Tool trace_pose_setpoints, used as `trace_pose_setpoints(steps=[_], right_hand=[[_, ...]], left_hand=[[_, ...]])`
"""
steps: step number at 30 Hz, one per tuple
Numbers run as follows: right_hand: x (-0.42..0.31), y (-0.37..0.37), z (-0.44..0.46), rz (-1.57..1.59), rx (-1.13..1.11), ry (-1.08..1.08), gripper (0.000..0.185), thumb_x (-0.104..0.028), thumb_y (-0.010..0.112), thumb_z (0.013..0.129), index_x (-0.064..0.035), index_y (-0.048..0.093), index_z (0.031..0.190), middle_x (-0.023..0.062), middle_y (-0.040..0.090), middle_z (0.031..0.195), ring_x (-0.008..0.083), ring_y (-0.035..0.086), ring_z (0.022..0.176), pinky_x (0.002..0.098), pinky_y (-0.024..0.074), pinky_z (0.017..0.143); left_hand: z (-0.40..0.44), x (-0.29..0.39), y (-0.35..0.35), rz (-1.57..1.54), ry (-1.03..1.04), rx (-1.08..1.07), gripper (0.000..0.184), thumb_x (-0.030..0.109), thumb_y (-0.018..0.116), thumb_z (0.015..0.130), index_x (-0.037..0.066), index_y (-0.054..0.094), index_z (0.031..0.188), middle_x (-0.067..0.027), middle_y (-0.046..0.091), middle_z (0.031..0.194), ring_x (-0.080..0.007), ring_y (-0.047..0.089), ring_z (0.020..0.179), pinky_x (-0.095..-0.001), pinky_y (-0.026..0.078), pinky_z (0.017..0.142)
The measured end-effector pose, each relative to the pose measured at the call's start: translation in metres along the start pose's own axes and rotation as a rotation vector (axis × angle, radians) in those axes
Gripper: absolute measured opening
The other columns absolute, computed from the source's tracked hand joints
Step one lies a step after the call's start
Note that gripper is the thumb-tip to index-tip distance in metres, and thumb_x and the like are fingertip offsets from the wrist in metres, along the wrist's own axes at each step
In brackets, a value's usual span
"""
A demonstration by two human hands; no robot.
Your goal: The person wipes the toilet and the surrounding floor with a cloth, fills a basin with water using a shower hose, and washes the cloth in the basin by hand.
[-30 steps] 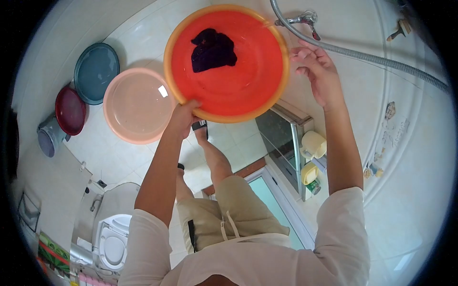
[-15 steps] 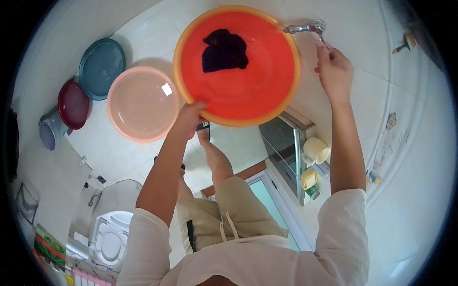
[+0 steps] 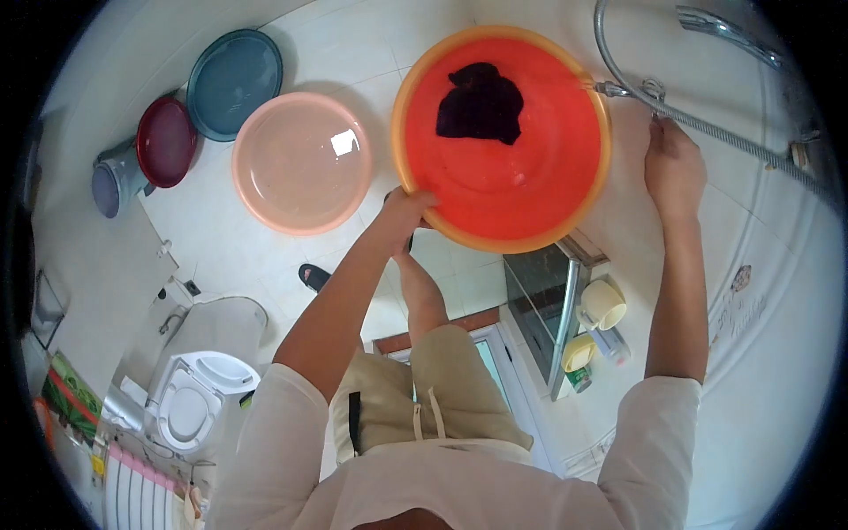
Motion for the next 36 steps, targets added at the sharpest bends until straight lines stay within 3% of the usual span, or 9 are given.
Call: trace_pose_setpoints(steps=[7,13,18,25,36], right_hand=[[0.008,0.010,0.005,-0.089,0.007,-0.106,0.024,-0.025,0.052,0.094,-0.0093,0.067,0.106,0.0202,0.066,0.094,0.0419,0.062,0.087,0.0461,0.0501,0.073],[0.006,0.009,0.005,-0.115,-0.037,-0.060,0.021,-0.025,0.051,0.093,-0.0102,0.066,0.099,0.0199,0.066,0.086,0.0421,0.062,0.080,0.0508,0.0492,0.067],[0.000,0.007,0.004,-0.042,0.010,-0.045,0.020,-0.025,0.051,0.093,-0.0095,0.064,0.096,0.0207,0.065,0.085,0.0425,0.062,0.081,0.0512,0.0490,0.068],[-0.004,0.006,0.004,-0.060,-0.018,-0.017,0.019,-0.023,0.052,0.092,-0.0083,0.063,0.095,0.0192,0.065,0.082,0.0415,0.062,0.077,0.0510,0.0487,0.066],[-0.005,0.006,0.003,-0.073,0.002,-0.039,0.020,-0.022,0.052,0.091,-0.0055,0.063,0.089,0.0194,0.066,0.080,0.0404,0.063,0.075,0.0504,0.0492,0.065]], left_hand=[[-0.001,-0.015,0.003,-0.054,0.024,0.003,0.042,0.018,0.058,0.084,-0.008,0.057,0.117,-0.0153,0.066,0.107,-0.0231,0.066,0.089,-0.0346,0.054,0.080],[-0.018,0.002,0.003,0.097,-0.068,0.015,0.042,0.017,0.059,0.082,-0.007,0.058,0.117,-0.0144,0.066,0.105,-0.0245,0.067,0.091,-0.0352,0.055,0.078],[0.004,-0.018,-0.005,-0.033,-0.007,-0.009,0.041,0.018,0.060,0.083,-0.007,0.058,0.115,-0.0139,0.067,0.104,-0.0234,0.067,0.088,-0.0348,0.055,0.079],[0.006,-0.015,-0.010,-0.010,-0.041,-0.014,0.045,0.016,0.058,0.086,-0.005,0.047,0.124,-0.0161,0.060,0.116,-0.0263,0.063,0.102,-0.0380,0.054,0.086],[0.012,-0.002,0.001,-0.167,-0.013,-0.086,0.040,0.014,0.054,0.090,-0.002,0.047,0.126,-0.0142,0.058,0.120,-0.0267,0.062,0.104,-0.0400,0.054,0.085]])
Point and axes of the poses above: each hand's wrist, its own z-axis towards the middle knuckle, its own y-axis out of the palm, x = y × z, the point moved 5 cm from there along z, towards the middle knuckle
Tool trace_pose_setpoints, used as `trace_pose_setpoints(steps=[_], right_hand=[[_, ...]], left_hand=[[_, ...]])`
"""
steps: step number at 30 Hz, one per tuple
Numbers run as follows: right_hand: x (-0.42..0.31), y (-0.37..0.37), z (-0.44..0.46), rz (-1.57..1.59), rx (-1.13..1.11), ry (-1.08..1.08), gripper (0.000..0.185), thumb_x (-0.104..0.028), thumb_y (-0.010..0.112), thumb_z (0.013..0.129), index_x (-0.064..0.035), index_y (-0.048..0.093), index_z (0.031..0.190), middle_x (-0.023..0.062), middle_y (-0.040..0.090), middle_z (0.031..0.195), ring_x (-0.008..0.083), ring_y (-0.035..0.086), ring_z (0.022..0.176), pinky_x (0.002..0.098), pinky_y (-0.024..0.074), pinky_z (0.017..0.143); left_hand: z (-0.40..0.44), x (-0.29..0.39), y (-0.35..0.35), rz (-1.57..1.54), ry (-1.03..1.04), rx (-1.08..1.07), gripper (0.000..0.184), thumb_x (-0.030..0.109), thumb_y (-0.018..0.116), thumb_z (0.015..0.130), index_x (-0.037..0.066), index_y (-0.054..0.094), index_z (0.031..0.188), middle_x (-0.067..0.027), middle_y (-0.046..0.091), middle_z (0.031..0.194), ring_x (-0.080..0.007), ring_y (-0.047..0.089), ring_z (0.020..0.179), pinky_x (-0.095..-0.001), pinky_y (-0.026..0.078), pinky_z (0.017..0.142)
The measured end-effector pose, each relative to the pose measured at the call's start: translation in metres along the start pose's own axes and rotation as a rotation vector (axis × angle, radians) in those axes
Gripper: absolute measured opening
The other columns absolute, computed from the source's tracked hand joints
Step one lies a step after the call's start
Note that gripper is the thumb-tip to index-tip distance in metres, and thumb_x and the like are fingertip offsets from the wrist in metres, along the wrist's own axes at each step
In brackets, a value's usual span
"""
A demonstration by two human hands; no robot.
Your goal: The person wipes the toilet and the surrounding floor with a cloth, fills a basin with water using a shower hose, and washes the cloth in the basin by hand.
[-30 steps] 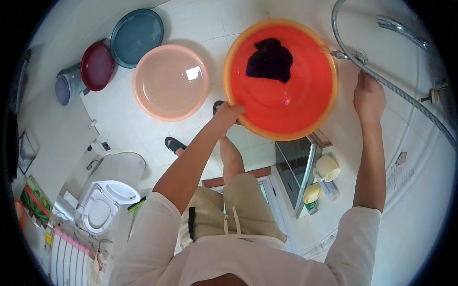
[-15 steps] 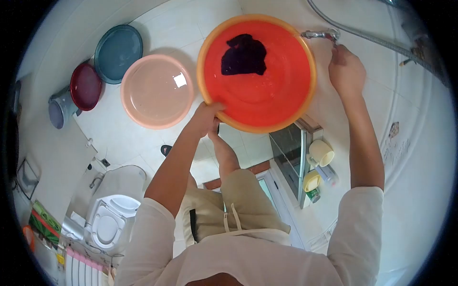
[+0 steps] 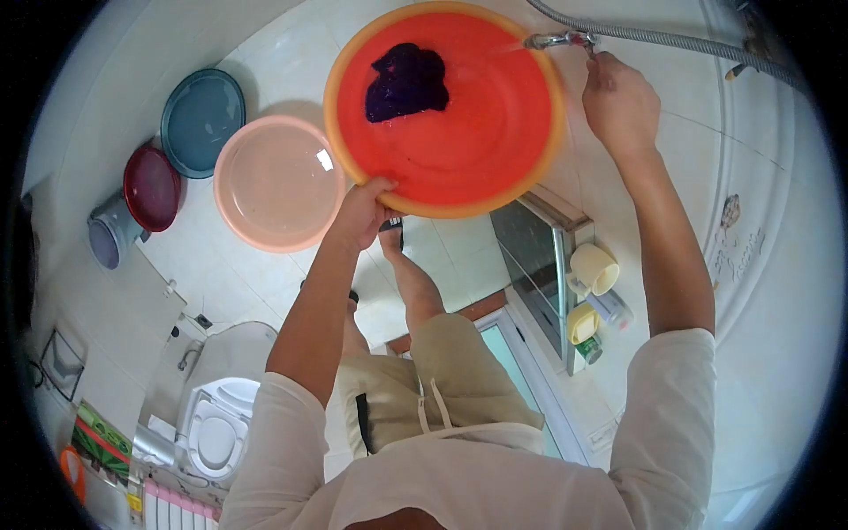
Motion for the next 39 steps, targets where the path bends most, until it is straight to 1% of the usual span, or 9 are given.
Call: trace_pose_setpoints(steps=[4,7,14,19,26,28,32,39], right_hand=[[0.000,0.001,0.001,0.000,0.014,-0.010,0.021,-0.023,0.051,0.092,-0.0054,0.062,0.087,0.0196,0.066,0.079,0.0405,0.063,0.075,0.0503,0.0492,0.065],[-0.002,0.001,0.001,-0.012,-0.008,0.002,0.021,-0.023,0.051,0.092,-0.0054,0.063,0.088,0.0200,0.066,0.078,0.0405,0.063,0.075,0.0505,0.0492,0.065],[-0.002,0.000,-0.001,0.040,0.021,0.033,0.021,-0.022,0.050,0.092,-0.0059,0.064,0.091,0.0209,0.065,0.078,0.0410,0.063,0.075,0.0512,0.0488,0.065],[-0.003,0.001,0.000,0.021,-0.003,0.017,0.019,-0.021,0.051,0.092,-0.0066,0.063,0.091,0.0209,0.065,0.080,0.0406,0.063,0.077,0.0507,0.0489,0.066],[-0.003,0.002,-0.002,0.073,0.017,0.047,0.018,-0.022,0.052,0.092,-0.0083,0.063,0.095,0.0194,0.066,0.081,0.0406,0.063,0.077,0.0506,0.0489,0.067],[-0.004,0.000,-0.002,0.052,-0.015,0.092,0.017,-0.022,0.051,0.092,-0.0096,0.063,0.097,0.0190,0.066,0.082,0.0407,0.063,0.077,0.0508,0.0490,0.067],[-0.002,0.001,-0.001,0.060,-0.002,0.050,0.018,-0.022,0.051,0.092,-0.0098,0.063,0.097,0.0190,0.066,0.083,0.0408,0.063,0.078,0.0508,0.0493,0.067],[-0.002,0.004,-0.001,0.014,-0.011,0.062,0.019,-0.022,0.050,0.093,-0.0082,0.062,0.096,0.0205,0.066,0.082,0.0409,0.063,0.078,0.0509,0.0490,0.067]], left_hand=[[0.003,0.002,-0.002,-0.030,-0.014,0.007,0.038,0.016,0.053,0.091,-0.002,0.049,0.124,-0.0135,0.059,0.118,-0.0256,0.062,0.102,-0.0384,0.055,0.081],[0.005,0.002,-0.003,-0.038,-0.007,0.017,0.036,0.017,0.052,0.091,-0.001,0.050,0.122,-0.0128,0.061,0.116,-0.0245,0.063,0.099,-0.0380,0.055,0.080],[0.008,-0.002,-0.006,-0.066,-0.027,0.028,0.033,0.017,0.053,0.091,0.001,0.051,0.120,-0.0114,0.063,0.111,-0.0230,0.064,0.094,-0.0378,0.055,0.079],[0.010,-0.013,-0.006,-0.136,-0.042,-0.017,0.033,0.018,0.054,0.091,0.001,0.051,0.119,-0.0114,0.063,0.111,-0.0223,0.064,0.094,-0.0378,0.055,0.079],[0.011,-0.022,-0.012,-0.022,-0.047,0.035,0.035,0.019,0.055,0.089,0.002,0.052,0.120,-0.0115,0.062,0.112,-0.0224,0.063,0.096,-0.0376,0.055,0.077],[0.011,-0.021,-0.013,0.008,-0.022,0.031,0.037,0.020,0.055,0.089,0.001,0.052,0.121,-0.0116,0.062,0.113,-0.0230,0.063,0.097,-0.0375,0.055,0.078],[0.010,-0.020,-0.013,0.021,-0.014,0.025,0.038,0.021,0.055,0.089,0.002,0.052,0.121,-0.0117,0.061,0.114,-0.0230,0.062,0.098,-0.0372,0.054,0.079],[0.010,-0.022,-0.012,-0.005,-0.031,-0.003,0.040,0.021,0.056,0.088,0.001,0.052,0.122,-0.0121,0.061,0.116,-0.0235,0.061,0.100,-0.0378,0.054,0.081]])
Point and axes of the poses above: each hand's wrist, its own z-axis towards the middle knuckle, its own y-axis out of the palm, x = y × z, the point moved 5 cm from there along z, towards the middle knuckle
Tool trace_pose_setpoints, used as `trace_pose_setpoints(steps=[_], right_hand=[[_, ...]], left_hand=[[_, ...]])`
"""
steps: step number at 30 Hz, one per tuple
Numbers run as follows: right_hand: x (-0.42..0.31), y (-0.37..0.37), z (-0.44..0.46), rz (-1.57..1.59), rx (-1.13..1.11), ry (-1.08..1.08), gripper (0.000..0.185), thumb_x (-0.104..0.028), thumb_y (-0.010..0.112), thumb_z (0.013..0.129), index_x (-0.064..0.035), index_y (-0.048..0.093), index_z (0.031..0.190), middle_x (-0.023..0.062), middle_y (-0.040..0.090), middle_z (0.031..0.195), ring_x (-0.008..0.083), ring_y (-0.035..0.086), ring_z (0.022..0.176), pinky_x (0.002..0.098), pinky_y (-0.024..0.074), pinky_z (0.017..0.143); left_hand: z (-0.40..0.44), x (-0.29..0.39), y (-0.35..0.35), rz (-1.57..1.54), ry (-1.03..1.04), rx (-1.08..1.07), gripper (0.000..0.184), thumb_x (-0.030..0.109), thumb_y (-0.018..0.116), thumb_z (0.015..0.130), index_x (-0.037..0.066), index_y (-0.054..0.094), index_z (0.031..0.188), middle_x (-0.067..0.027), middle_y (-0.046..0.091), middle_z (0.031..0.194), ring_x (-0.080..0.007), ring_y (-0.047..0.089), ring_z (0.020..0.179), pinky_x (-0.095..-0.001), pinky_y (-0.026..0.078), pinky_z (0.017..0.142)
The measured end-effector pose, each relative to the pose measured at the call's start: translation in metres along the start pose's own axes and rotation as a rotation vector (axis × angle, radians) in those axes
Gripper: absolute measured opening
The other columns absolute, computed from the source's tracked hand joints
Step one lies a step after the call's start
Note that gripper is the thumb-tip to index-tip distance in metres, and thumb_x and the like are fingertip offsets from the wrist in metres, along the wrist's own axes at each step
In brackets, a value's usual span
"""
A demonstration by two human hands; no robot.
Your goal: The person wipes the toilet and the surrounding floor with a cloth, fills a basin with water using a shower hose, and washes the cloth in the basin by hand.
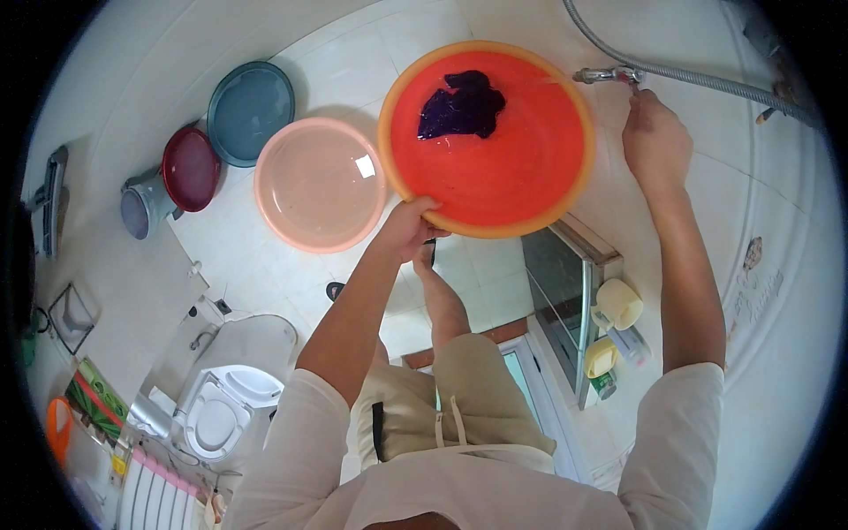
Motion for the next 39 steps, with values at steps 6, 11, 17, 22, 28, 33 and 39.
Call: trace_pose_setpoints(steps=[6,11,17,22,28,33,39], right_hand=[[0.002,0.003,0.000,0.004,0.012,-0.012,0.017,-0.022,0.050,0.093,-0.0079,0.061,0.093,0.0214,0.065,0.081,0.0415,0.063,0.077,0.0515,0.0482,0.065],[0.003,0.004,0.000,0.024,0.025,-0.004,0.016,-0.022,0.051,0.093,-0.0089,0.061,0.094,0.0210,0.065,0.080,0.0419,0.063,0.076,0.0516,0.0482,0.064],[0.005,0.005,-0.001,0.031,0.033,0.013,0.018,-0.024,0.050,0.094,-0.0093,0.061,0.096,0.0209,0.065,0.080,0.0420,0.063,0.077,0.0517,0.0484,0.064],[0.005,0.005,0.000,0.013,0.032,0.012,0.019,-0.025,0.049,0.094,-0.0101,0.061,0.096,0.0203,0.066,0.080,0.0421,0.062,0.076,0.0517,0.0486,0.065],[0.004,0.005,-0.001,0.026,0.056,0.005,0.019,-0.025,0.050,0.094,-0.0101,0.061,0.093,0.0202,0.065,0.078,0.0422,0.062,0.075,0.0516,0.0485,0.063],[0.006,0.005,-0.001,0.033,0.051,0.012,0.019,-0.025,0.050,0.094,-0.0097,0.061,0.093,0.0198,0.065,0.078,0.0425,0.062,0.075,0.0514,0.0482,0.063],[0.002,0.003,-0.002,0.053,0.064,0.019,0.019,-0.024,0.051,0.093,-0.0088,0.061,0.094,0.0193,0.065,0.079,0.0421,0.061,0.077,0.0505,0.0480,0.064]], left_hand=[[-0.006,0.006,0.003,0.078,0.014,0.039,0.041,0.020,0.057,0.087,0.000,0.050,0.123,-0.0139,0.060,0.115,-0.0252,0.063,0.098,-0.0380,0.055,0.081],[-0.003,0.006,-0.004,0.132,0.037,0.053,0.042,0.019,0.056,0.087,0.000,0.049,0.124,-0.0148,0.060,0.116,-0.0265,0.064,0.097,-0.0380,0.056,0.079],[-0.004,0.008,-0.004,0.138,0.049,0.055,0.043,0.019,0.056,0.087,0.000,0.049,0.125,-0.0146,0.060,0.117,-0.0262,0.064,0.098,-0.0391,0.056,0.081],[-0.004,0.007,0.003,0.055,0.044,-0.043,0.046,0.019,0.058,0.086,0.000,0.048,0.127,-0.0143,0.059,0.120,-0.0274,0.062,0.105,-0.0426,0.053,0.087],[-0.002,0.004,0.006,-0.020,0.061,-0.099,0.045,0.020,0.058,0.087,0.001,0.050,0.127,-0.0125,0.060,0.119,-0.0253,0.062,0.104,-0.0404,0.053,0.084],[0.000,0.010,0.006,0.012,0.090,-0.066,0.045,0.017,0.058,0.087,-0.001,0.048,0.127,-0.0142,0.059,0.121,-0.0274,0.062,0.104,-0.0420,0.053,0.085],[-0.002,0.016,0.002,0.097,0.185,0.051,0.042,0.015,0.057,0.087,-0.002,0.048,0.124,-0.0151,0.059,0.117,-0.0274,0.063,0.100,-0.0408,0.054,0.083]])
Point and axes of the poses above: each hand's wrist, its own z-axis towards the middle knuckle, its own y-axis out of the palm, x = y × z, the point moved 5 cm from there along z, towards the middle knuckle
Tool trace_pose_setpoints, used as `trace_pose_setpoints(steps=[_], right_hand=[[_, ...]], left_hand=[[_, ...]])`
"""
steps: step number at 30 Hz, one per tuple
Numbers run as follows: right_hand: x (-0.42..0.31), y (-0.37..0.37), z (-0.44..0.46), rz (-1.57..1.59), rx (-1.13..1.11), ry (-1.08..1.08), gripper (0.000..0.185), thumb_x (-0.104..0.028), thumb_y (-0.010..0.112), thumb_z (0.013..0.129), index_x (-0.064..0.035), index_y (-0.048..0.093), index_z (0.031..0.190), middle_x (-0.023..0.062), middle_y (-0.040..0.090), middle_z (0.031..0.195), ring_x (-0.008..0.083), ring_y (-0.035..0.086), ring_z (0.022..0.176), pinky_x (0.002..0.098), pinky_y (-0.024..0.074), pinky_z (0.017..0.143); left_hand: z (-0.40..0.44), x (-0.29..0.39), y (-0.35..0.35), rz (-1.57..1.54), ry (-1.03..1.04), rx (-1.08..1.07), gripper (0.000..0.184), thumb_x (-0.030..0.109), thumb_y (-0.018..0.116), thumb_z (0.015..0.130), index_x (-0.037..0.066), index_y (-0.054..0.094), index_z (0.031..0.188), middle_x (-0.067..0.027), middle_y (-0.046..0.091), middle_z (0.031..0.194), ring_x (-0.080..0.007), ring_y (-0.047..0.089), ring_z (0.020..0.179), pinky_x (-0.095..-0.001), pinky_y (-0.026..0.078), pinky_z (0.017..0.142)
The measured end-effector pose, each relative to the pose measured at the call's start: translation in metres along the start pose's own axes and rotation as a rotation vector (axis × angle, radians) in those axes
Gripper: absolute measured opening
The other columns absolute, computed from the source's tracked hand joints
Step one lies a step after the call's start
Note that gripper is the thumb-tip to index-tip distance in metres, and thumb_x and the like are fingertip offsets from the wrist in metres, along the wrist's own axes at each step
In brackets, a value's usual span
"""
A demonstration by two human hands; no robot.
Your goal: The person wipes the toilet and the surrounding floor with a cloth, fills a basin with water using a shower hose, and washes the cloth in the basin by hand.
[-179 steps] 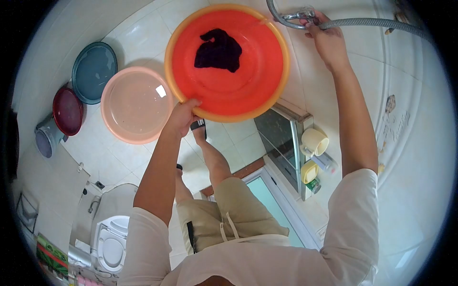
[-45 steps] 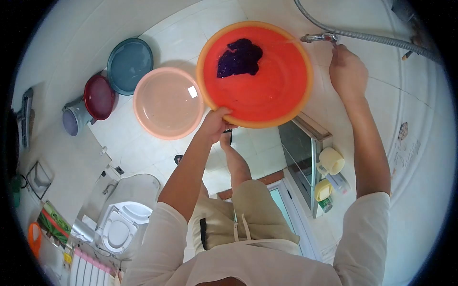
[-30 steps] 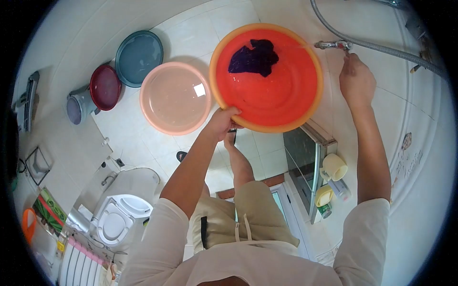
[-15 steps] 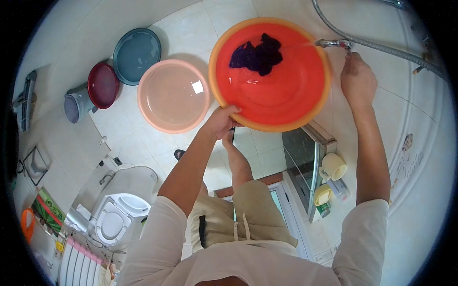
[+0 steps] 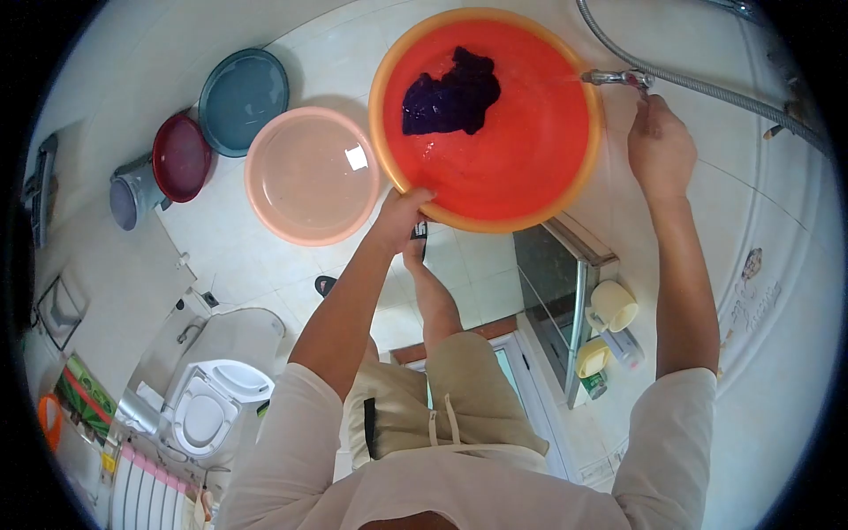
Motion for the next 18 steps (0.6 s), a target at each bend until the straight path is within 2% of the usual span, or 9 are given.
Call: trace_pose_setpoints(steps=[4,8,18], right_hand=[[-0.003,-0.002,-0.002,0.035,0.019,0.009,0.019,-0.024,0.050,0.093,-0.0088,0.061,0.093,0.0191,0.065,0.079,0.0419,0.061,0.076,0.0509,0.0477,0.064],[-0.002,-0.002,-0.001,0.011,-0.001,-0.014,0.019,-0.024,0.050,0.093,-0.0088,0.061,0.092,0.0194,0.065,0.079,0.0424,0.061,0.075,0.0514,0.0477,0.063],[-0.002,0.001,-0.002,0.016,0.034,-0.001,0.018,-0.023,0.051,0.093,-0.0081,0.060,0.089,0.0208,0.064,0.075,0.0420,0.062,0.073,0.0524,0.0478,0.063]], left_hand=[[-0.001,0.013,-0.002,0.103,0.063,0.091,0.038,0.015,0.056,0.087,-0.003,0.051,0.120,-0.0149,0.061,0.111,-0.0257,0.063,0.095,-0.0380,0.053,0.079],[0.002,0.018,-0.001,0.056,0.081,0.071,0.038,0.015,0.056,0.086,-0.003,0.052,0.119,-0.0147,0.061,0.110,-0.0250,0.063,0.094,-0.0374,0.053,0.077],[0.010,0.007,0.000,-0.075,0.005,-0.012,0.041,0.014,0.055,0.088,-0.002,0.048,0.125,-0.0132,0.060,0.116,-0.0264,0.062,0.103,-0.0399,0.053,0.083]])
Point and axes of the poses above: each hand's wrist, its own z-axis towards the middle knuckle, its own y-axis out of the palm, x = y × z, the point moved 5 cm from there along z, towards the middle knuckle
